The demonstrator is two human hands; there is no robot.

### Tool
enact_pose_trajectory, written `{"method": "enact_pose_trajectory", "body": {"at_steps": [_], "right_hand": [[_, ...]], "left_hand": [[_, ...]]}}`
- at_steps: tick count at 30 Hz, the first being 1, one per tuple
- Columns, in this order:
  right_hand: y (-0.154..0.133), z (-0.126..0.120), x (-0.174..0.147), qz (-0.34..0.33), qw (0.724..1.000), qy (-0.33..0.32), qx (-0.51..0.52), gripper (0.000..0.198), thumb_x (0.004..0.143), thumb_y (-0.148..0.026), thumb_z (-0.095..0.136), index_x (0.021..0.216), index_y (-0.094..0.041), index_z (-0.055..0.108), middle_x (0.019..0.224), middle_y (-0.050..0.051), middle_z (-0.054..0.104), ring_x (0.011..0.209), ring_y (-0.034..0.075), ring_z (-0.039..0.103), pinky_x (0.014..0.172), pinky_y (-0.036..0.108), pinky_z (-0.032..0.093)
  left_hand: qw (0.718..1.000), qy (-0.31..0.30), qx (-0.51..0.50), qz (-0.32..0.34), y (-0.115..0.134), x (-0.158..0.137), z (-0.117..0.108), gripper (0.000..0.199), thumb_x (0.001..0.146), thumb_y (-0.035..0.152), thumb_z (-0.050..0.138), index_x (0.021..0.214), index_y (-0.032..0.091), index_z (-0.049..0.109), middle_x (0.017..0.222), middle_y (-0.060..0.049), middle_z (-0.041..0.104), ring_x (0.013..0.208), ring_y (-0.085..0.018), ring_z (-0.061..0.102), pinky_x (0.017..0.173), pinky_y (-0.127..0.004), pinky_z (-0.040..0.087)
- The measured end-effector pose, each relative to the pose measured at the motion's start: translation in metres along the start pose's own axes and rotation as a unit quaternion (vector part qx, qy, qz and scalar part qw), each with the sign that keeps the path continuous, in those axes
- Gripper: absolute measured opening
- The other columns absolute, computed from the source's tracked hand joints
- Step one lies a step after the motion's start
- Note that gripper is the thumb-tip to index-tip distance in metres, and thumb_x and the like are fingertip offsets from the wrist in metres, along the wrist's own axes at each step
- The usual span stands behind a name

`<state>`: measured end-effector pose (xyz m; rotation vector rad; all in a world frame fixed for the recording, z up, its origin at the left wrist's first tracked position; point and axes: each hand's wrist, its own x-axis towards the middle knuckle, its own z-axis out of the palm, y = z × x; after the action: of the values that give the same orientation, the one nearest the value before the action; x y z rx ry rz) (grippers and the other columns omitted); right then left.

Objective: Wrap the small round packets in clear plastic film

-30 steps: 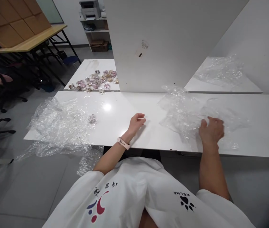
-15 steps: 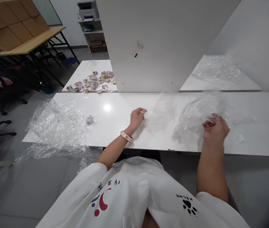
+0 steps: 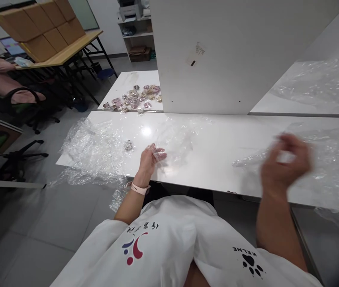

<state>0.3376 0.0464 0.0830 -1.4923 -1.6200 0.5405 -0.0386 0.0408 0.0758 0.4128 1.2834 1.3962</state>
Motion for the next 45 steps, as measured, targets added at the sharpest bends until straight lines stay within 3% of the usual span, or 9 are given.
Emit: {"method": "enact_pose_trajectory", "body": {"at_steps": [4,8,13,18,22,26,31,37,45], "right_hand": [[-0.026,0.102,0.022,0.045,0.997,-0.063,-0.010,0.043,0.092,-0.050,0.046,0.116,-0.023,0.070,0.119,0.011,0.068,0.101,0.029,0.065,0.088,0.051,0.055],[-0.018,0.158,0.039,-0.021,0.986,-0.152,-0.060,0.040,0.092,-0.039,0.046,0.119,-0.024,0.071,0.137,0.010,0.060,0.128,0.032,0.048,0.102,0.053,0.045],[-0.028,0.172,0.047,-0.076,0.962,-0.255,-0.061,0.038,0.093,-0.038,0.048,0.125,-0.031,0.068,0.145,0.003,0.054,0.131,0.032,0.043,0.109,0.058,0.034],[-0.036,0.175,0.042,-0.047,0.968,-0.248,0.009,0.041,0.095,-0.040,0.044,0.128,-0.030,0.065,0.137,0.005,0.058,0.112,0.024,0.057,0.097,0.043,0.048],[-0.039,0.188,0.039,0.014,0.981,-0.183,-0.061,0.053,0.090,-0.046,0.054,0.139,-0.026,0.057,0.128,0.011,0.058,0.095,0.024,0.060,0.091,0.045,0.050],[-0.053,0.212,0.036,-0.045,0.975,-0.189,-0.109,0.050,0.087,-0.031,0.057,0.137,-0.025,0.059,0.120,0.011,0.060,0.105,0.028,0.056,0.095,0.046,0.047],[-0.064,0.220,0.031,-0.068,0.976,-0.209,-0.009,0.037,0.089,-0.020,0.043,0.117,-0.024,0.067,0.095,0.006,0.060,0.085,0.019,0.061,0.083,0.036,0.054],[-0.031,0.144,0.054,0.060,0.970,-0.172,0.160,0.034,0.081,-0.037,0.058,0.111,-0.021,0.066,0.099,0.003,0.056,0.065,0.011,0.059,0.051,0.025,0.051],[-0.016,0.058,0.080,-0.041,0.982,-0.076,-0.167,0.041,0.086,-0.031,0.056,0.125,-0.022,0.065,0.121,0.013,0.060,0.100,0.029,0.062,0.092,0.054,0.049]], "left_hand": [[0.967,-0.046,-0.120,-0.219,-0.039,-0.036,-0.002,0.031,0.100,0.039,0.045,0.083,0.016,0.056,0.086,-0.010,0.073,0.073,-0.021,0.073,0.072,-0.037,0.059],[0.871,-0.279,-0.069,-0.398,-0.067,-0.081,-0.013,0.059,0.094,0.064,0.043,0.109,0.012,0.066,0.102,-0.016,0.074,0.087,-0.028,0.074,0.070,-0.037,0.058],[0.815,-0.473,0.224,-0.250,-0.025,-0.103,-0.024,0.055,0.088,0.064,0.055,0.101,0.015,0.075,0.098,-0.012,0.075,0.082,-0.020,0.068,0.071,-0.028,0.051],[0.865,-0.203,0.449,0.090,0.021,-0.084,-0.049,0.035,0.092,0.048,0.058,0.075,0.018,0.067,0.071,-0.002,0.066,0.064,-0.013,0.057,0.060,-0.024,0.043],[0.861,0.085,0.418,0.276,0.014,-0.058,-0.059,0.022,0.097,0.034,0.049,0.110,0.023,0.063,0.086,-0.002,0.066,0.061,-0.012,0.056,0.058,-0.024,0.043],[0.784,0.041,0.552,0.281,0.004,-0.021,-0.046,0.042,0.095,0.016,0.047,0.133,0.031,0.057,0.121,-0.006,0.064,0.061,-0.011,0.053,0.059,-0.026,0.042],[0.789,-0.038,0.580,0.200,0.004,0.020,-0.030,0.022,0.079,0.007,0.064,0.091,0.023,0.075,0.080,-0.005,0.065,0.068,-0.018,0.059,0.067,-0.028,0.043],[0.864,-0.106,0.445,0.209,0.041,0.036,-0.051,0.007,0.076,0.017,0.069,0.072,0.021,0.073,0.072,-0.005,0.068,0.066,-0.018,0.060,0.069,-0.032,0.048],[0.770,0.026,0.492,0.405,0.065,0.031,-0.038,0.015,0.086,0.014,0.057,0.093,0.020,0.068,0.114,-0.011,0.063,0.114,-0.027,0.056,0.099,-0.045,0.045]]}}
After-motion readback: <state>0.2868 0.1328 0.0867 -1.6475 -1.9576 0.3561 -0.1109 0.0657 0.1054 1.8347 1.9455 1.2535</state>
